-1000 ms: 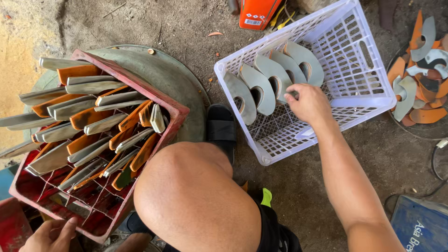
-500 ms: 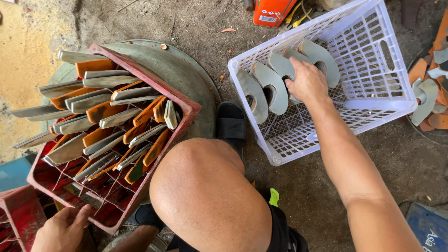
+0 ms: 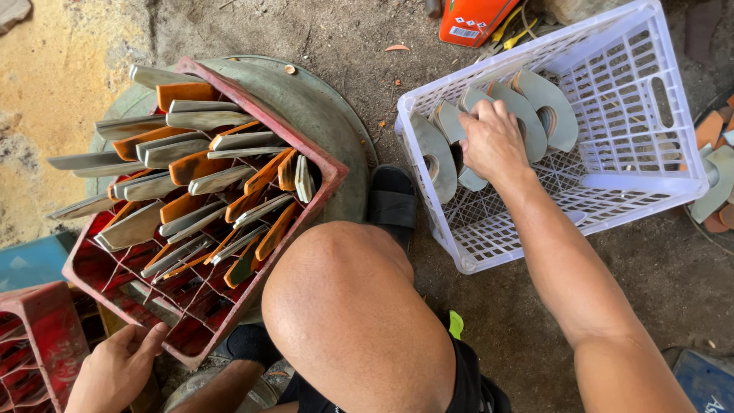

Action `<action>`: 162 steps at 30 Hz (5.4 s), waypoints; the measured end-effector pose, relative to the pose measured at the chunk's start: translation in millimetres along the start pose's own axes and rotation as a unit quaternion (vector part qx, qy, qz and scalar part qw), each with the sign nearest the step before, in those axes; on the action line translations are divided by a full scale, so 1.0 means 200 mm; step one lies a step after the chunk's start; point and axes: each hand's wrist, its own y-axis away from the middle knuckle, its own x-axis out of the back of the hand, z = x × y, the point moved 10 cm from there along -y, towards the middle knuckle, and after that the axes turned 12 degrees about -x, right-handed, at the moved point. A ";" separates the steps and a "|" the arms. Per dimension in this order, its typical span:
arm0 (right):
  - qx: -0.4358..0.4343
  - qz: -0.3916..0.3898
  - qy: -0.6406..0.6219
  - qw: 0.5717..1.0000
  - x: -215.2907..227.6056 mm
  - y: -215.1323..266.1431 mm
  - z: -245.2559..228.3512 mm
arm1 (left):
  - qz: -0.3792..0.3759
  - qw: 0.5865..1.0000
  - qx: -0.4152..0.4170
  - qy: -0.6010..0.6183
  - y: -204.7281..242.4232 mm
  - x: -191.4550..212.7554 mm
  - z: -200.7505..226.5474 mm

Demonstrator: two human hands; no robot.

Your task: The person sits on a small stool and repeatedly picks up gray curved parts and orange strips from a red crate. They align and press the orange strip onto the edge of each gray part, then place the assembled unit into a white basket. The process repeats for multiple units throughout the clip.

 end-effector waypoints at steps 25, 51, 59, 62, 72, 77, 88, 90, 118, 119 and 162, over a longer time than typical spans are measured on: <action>0.278 -0.209 0.041 0.937 0.54 0.06 -1.39 | 0.332 0.888 -0.205 0.244 0.47 0.57 0.64; 0.382 -0.044 -0.404 0.830 0.72 0.77 -2.06 | 0.509 0.658 -0.370 0.414 0.73 0.79 0.52; 0.289 -0.226 -0.500 0.784 0.80 0.70 -2.13 | 0.436 0.671 -0.333 0.498 0.83 0.81 0.52; 0.379 -0.165 -0.364 0.835 0.78 0.80 -2.20 | 0.420 0.691 -0.355 0.470 0.84 0.81 0.61; 0.154 -0.318 -0.681 0.641 0.75 0.63 -2.02 | 0.212 0.490 -0.460 0.710 0.78 0.66 0.88; 0.135 -0.354 -0.724 0.577 0.65 0.60 -2.02 | 0.182 0.515 -0.319 0.774 0.66 0.47 0.97; 0.101 -0.402 -0.673 0.613 0.59 0.52 -2.00 | 0.249 0.580 -0.296 0.717 0.70 0.49 0.95; 0.106 -0.423 -0.661 0.610 0.60 0.54 -2.02 | 0.266 0.589 -0.295 0.704 0.71 0.50 0.94; 0.119 -0.432 -0.620 0.644 0.56 0.56 -2.05 | 0.298 0.621 -0.311 0.655 0.73 0.51 0.93; 0.120 -0.435 -0.626 0.636 0.56 0.56 -2.05 | 0.299 0.622 -0.314 0.652 0.72 0.51 0.93; 0.101 -0.500 -0.626 0.590 0.40 0.50 -2.03 | -0.006 0.545 -0.235 0.805 0.62 0.22 1.09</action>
